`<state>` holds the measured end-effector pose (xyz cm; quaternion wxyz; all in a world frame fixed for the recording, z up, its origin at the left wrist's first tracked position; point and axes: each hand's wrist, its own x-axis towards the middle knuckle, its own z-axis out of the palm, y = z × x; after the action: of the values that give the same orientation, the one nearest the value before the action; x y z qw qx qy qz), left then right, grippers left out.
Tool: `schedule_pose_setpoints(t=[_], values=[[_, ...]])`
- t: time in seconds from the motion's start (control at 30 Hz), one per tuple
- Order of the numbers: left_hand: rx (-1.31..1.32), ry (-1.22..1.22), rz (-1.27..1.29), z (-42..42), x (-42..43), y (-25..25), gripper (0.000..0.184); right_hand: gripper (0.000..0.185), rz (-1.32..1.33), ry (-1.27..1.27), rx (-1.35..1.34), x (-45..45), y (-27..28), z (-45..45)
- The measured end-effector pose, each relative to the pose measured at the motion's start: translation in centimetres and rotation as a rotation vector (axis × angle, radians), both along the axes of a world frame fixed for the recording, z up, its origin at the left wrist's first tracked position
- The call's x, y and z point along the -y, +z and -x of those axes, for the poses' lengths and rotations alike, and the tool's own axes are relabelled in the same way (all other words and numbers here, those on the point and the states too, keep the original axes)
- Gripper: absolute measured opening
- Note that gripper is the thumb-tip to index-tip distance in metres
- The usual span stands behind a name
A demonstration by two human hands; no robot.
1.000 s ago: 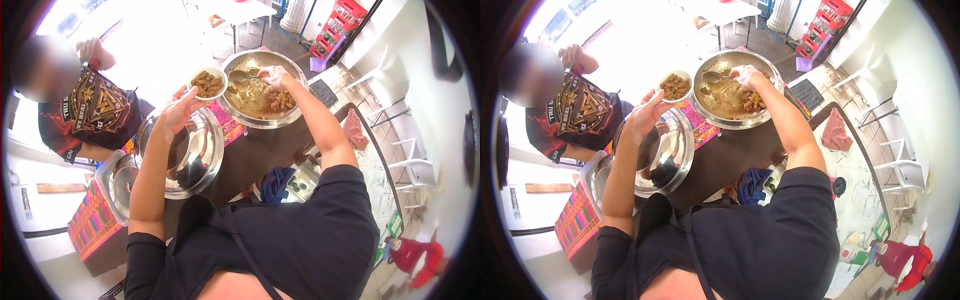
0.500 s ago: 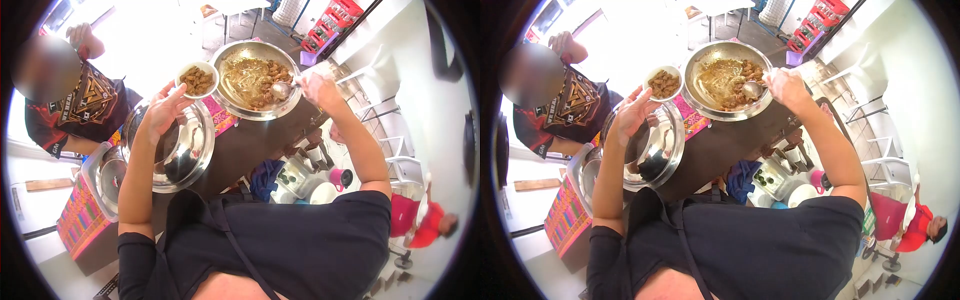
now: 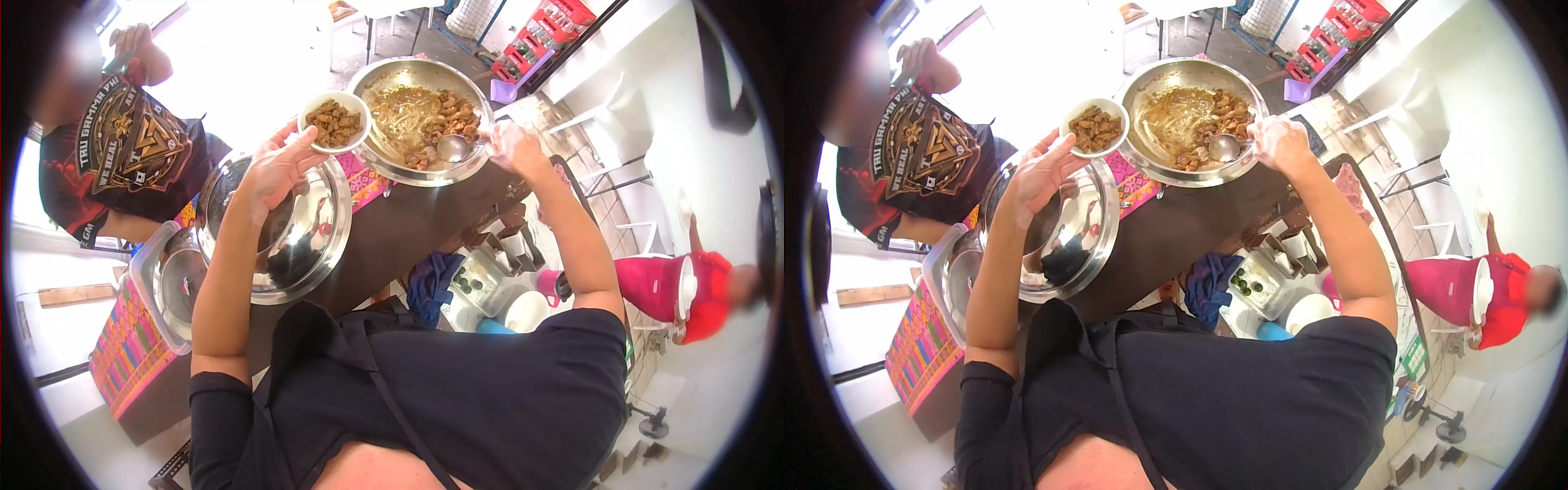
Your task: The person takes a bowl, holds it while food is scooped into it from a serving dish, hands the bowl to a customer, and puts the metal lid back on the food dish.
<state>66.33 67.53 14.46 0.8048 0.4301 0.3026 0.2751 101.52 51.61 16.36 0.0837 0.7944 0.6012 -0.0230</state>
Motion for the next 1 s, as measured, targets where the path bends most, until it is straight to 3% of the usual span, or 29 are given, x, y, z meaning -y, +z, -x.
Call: schedule_pose_setpoints(t=[0.1,0.2,0.27,0.43,0.5,0.77,0.87,0.93,1.0], values=[[0.014,-0.011,-0.001,-0.1,0.0,0.1,0.046,0.024,0.043,0.046,-0.059,-0.6,-0.1,-0.5],[-0.011,0.001,-0.013,0.0,-0.1,0.0,0.041,0.028,0.252,0.002,-0.271,-2.2,-1.6,-0.6],[-0.028,0.017,-0.012,-0.1,0.0,0.2,0.04,0.032,0.293,0.164,-0.526,-3.1,-4.3,-1.0],[0.003,0.032,-0.011,-0.9,0.4,0.7,0.039,0.034,0.115,0.172,-0.617,-5.3,-7.7,1.9],[0.007,0.026,-0.01,-1.1,0.2,0.5,0.039,0.032,-0.029,0.06,-0.66,-5.7,-8.3,3.0],[-0.02,0.041,0.0,-0.7,-0.5,0.0,0.036,0.027,-0.279,0.012,-0.42,-8.4,-9.2,-1.1],[-0.044,0.068,0.036,-0.9,-0.7,-0.2,0.036,0.025,-0.382,0.125,-0.338,-10.6,-11.6,-1.9],[-0.059,0.073,0.053,-1.1,-0.6,-0.2,0.04,0.023,-0.343,0.27,-0.445,-11.8,-12.7,-2.1],[-0.064,0.09,0.062,-1.3,-0.4,0.0,0.042,0.023,-0.3,0.325,-0.421,-11.7,-11.0,-2.0]])
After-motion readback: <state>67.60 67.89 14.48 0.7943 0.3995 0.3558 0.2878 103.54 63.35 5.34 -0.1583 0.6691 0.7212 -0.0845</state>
